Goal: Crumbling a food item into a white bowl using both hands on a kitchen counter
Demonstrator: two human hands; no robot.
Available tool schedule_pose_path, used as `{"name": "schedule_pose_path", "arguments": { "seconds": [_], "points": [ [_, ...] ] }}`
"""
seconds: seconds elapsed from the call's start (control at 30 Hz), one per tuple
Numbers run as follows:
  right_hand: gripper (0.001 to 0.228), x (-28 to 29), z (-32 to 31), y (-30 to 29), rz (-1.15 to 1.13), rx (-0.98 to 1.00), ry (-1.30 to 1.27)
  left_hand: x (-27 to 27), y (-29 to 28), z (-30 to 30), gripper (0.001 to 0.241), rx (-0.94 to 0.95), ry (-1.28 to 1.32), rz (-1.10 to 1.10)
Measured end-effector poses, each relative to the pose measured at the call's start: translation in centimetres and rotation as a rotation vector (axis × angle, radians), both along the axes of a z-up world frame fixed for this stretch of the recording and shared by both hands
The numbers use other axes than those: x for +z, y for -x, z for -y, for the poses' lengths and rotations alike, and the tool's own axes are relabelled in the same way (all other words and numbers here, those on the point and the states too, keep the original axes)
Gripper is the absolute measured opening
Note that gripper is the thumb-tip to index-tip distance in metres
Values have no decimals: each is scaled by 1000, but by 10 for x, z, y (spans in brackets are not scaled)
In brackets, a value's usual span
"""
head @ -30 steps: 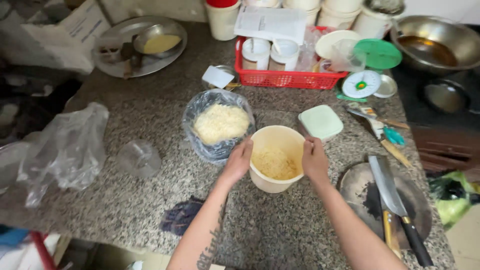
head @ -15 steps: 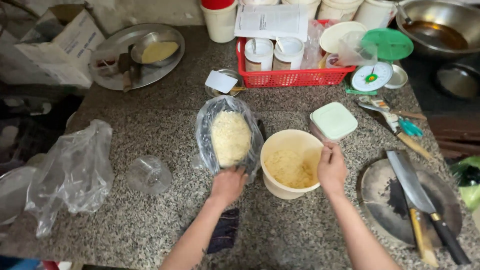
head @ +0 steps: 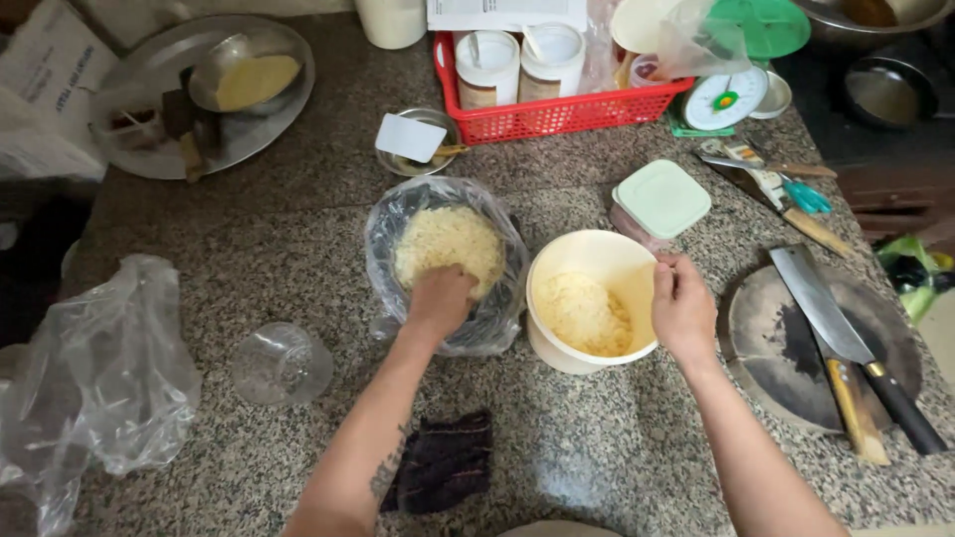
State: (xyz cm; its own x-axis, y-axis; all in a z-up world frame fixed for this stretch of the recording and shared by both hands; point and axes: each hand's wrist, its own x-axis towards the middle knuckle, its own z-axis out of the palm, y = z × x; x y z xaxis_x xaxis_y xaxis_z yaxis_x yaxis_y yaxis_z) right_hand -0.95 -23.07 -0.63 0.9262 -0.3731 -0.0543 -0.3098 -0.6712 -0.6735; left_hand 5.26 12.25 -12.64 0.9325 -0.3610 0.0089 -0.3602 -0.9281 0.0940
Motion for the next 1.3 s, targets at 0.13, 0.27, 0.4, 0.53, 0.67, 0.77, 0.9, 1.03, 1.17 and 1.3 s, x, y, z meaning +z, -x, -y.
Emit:
{"name": "schedule_pose_path", "arguments": {
  "seconds": [0.13, 0.27, 0.4, 0.53, 0.67, 0.77, 0.9, 1.03, 1.17, 1.3],
  "points": [
    [27, 19, -7, 10, -44, 0, 37, 29, 4, -1, 26, 43, 105, -101],
    [27, 32, -16, 17, -62, 9, 35, 117, 28, -6, 34, 205, 471, -164],
    [28, 19, -9, 13, -70, 55, 87, 122, 41, -11, 31, 269, 462, -231],
    [25, 42, -6, 21, -5, 77, 187, 58, 21, -25, 25, 347, 682, -79],
    [30, 67, -32, 31, 341, 70, 21, 88, 33, -27, 17, 407, 1047, 136],
    [27, 58, -41, 30, 441, 112, -166, 67, 26, -41, 16, 448, 1029, 111],
    [32, 85, -76, 63, 234, 258, -87, 92, 33, -39, 19, 548, 1014, 140],
    [16, 58, -89, 82, 151, 536, 123, 92, 31, -42, 17, 482, 1037, 219],
    [25, 47, -88, 91, 100, 631, 241, 93, 32, -38, 17, 613, 1188, -36],
    [27, 69, -87, 96, -85, 622, -24, 140, 44, -22, 21, 644, 1428, -149]
  ]
}}
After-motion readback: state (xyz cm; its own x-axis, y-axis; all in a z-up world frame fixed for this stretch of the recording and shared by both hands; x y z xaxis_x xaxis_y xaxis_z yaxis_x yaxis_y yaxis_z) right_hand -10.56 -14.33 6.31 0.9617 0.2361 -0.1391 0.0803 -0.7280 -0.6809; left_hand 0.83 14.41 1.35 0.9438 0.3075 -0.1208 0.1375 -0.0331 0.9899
